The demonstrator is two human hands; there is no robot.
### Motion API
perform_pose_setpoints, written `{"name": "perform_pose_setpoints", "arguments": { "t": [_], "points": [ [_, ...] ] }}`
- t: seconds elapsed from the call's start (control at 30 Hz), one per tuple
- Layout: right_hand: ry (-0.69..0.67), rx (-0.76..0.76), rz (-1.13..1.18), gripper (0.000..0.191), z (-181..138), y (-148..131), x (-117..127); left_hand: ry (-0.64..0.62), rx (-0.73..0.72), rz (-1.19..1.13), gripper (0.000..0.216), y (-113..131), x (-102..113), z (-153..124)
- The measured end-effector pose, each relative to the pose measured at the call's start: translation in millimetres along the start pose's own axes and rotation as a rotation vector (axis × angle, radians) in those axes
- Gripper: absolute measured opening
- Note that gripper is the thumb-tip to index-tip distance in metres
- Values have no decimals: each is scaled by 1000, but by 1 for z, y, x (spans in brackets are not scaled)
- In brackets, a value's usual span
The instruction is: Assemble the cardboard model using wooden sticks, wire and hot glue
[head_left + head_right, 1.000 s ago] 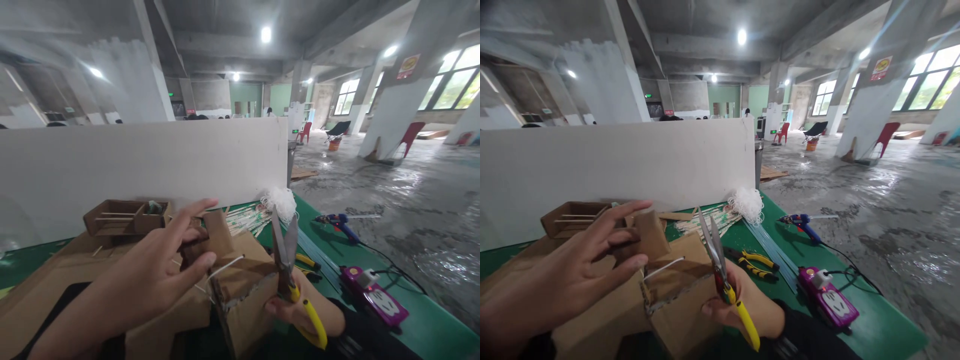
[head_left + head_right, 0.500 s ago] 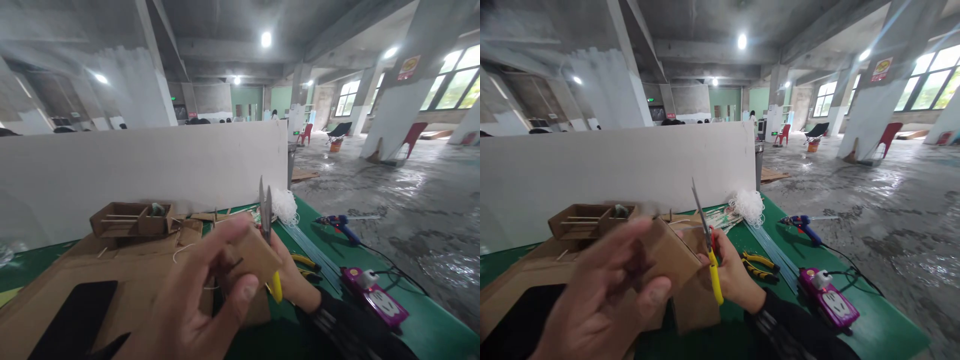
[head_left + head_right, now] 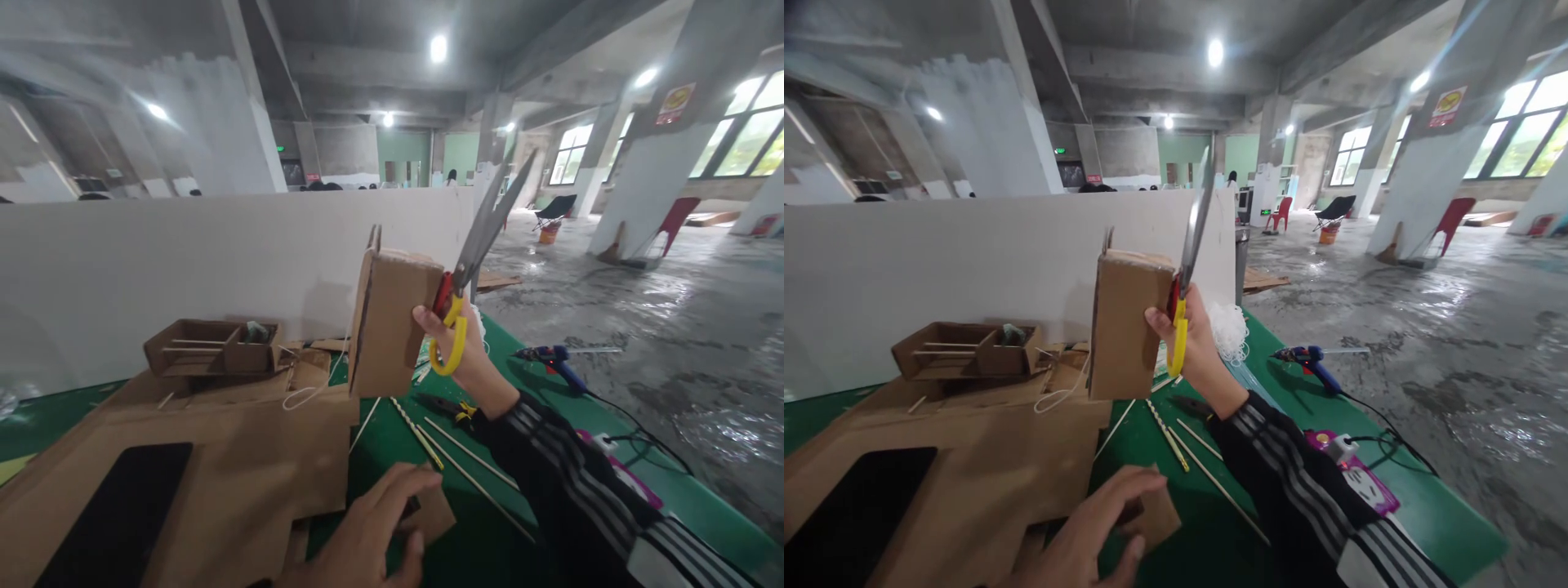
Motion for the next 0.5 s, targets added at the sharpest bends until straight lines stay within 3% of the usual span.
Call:
{"name": "perform_pose_setpoints", "arguments": {
  "t": [0.13,0.23,0.33,0.5],
  "points": [
    [37,135,-120,39,18,-15,5,-78,140,-30,55,-41,-18,-4],
    [4,164,-153,41,26,-8,-6,-85,190,-93,57,-50,-19,0],
    [-34,125,-151,44,32,22,-26,-62,201,-120,57,-49,-16,0],
    [-103,26,-166,41,36,97,-62,10,247,-130,60,-52,-9,-6]
  ]
}}
Point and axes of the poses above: each hand's wrist, its own z-axis towards the middle knuckle, its own x-axis out of the back of the hand, y = z × x, the point moved 8 cm from there along z, towards the middle knuckle, and after that the axes turned 3 degrees about -y, right-handed, at the moved point
